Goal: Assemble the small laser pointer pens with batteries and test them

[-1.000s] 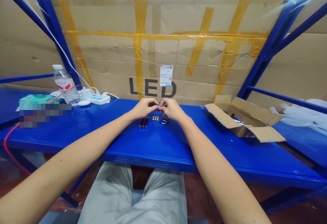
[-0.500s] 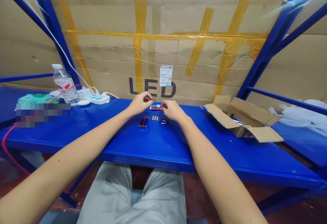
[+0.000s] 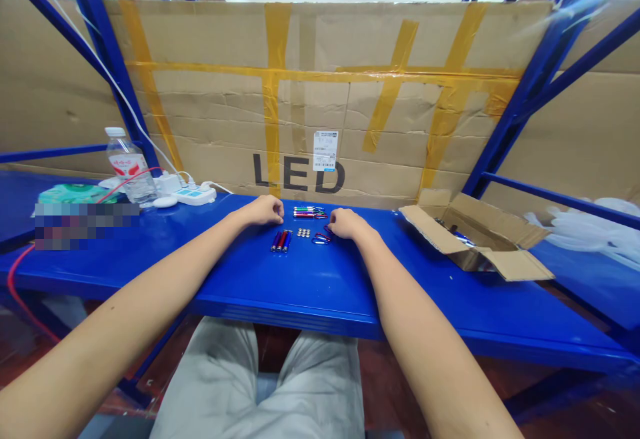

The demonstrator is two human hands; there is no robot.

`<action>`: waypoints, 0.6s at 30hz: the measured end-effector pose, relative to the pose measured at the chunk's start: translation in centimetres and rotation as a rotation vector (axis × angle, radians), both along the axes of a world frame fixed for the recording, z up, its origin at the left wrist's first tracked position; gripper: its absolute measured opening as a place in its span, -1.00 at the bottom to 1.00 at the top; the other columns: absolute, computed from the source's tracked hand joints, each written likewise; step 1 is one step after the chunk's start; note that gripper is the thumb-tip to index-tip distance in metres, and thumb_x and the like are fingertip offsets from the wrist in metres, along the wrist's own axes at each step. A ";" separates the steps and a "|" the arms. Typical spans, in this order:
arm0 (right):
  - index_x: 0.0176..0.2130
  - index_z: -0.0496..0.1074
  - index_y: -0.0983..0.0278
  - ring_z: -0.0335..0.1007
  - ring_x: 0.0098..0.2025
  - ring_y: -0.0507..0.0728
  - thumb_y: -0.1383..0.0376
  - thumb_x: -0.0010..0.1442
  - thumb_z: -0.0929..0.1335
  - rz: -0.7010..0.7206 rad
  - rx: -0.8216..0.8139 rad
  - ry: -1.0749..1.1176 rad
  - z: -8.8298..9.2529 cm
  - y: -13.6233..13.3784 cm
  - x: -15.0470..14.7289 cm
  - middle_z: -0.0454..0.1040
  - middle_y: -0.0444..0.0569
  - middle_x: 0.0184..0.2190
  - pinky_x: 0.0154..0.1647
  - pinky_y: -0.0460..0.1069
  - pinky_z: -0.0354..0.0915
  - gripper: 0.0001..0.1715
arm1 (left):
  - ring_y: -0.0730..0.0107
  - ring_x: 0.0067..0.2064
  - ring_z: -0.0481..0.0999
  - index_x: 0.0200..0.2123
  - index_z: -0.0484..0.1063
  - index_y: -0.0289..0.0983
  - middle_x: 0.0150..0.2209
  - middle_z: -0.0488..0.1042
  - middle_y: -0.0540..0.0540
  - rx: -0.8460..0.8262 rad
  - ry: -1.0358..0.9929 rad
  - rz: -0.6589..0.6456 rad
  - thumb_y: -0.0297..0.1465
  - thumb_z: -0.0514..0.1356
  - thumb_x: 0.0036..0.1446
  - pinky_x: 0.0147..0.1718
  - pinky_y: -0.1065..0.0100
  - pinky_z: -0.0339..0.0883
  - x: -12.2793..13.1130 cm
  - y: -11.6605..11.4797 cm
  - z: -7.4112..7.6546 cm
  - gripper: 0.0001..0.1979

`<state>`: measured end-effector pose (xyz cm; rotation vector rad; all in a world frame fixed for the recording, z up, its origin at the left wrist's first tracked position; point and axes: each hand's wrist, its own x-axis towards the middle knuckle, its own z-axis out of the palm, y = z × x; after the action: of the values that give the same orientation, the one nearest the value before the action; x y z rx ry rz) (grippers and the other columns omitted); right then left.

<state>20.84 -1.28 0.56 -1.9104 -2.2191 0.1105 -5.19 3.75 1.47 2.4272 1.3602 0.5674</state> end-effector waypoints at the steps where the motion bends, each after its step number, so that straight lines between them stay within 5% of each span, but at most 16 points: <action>1: -0.23 0.53 0.23 0.48 -0.20 0.16 0.25 0.14 0.37 0.018 0.004 0.012 -0.1 0.1 0.1 0.57 0.06 -0.18 -0.25 -0.05 0.27 -0.81 | 0.36 -0.44 0.45 -0.56 0.46 -0.25 -0.54 0.49 -0.02 -0.018 0.008 0.007 -0.47 0.33 -0.22 -0.43 0.37 0.22 0.0 0.0 0.1 -0.91; 18: -0.31 0.55 0.25 0.43 -0.34 0.08 0.39 0.07 0.37 0.196 -0.060 0.157 0.2 -0.4 -0.4 0.56 -0.07 -0.36 -0.32 -0.09 0.24 -0.85 | 0.40 -0.53 0.43 -0.55 0.48 -0.26 -0.63 0.46 0.00 -0.196 0.036 -0.018 -0.42 0.34 -0.24 -0.49 0.40 0.22 -0.4 0.0 0.6 -0.89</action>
<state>20.46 -1.67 0.78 -1.6448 -2.3127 0.3491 -5.55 3.79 2.03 2.2996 1.3387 0.3685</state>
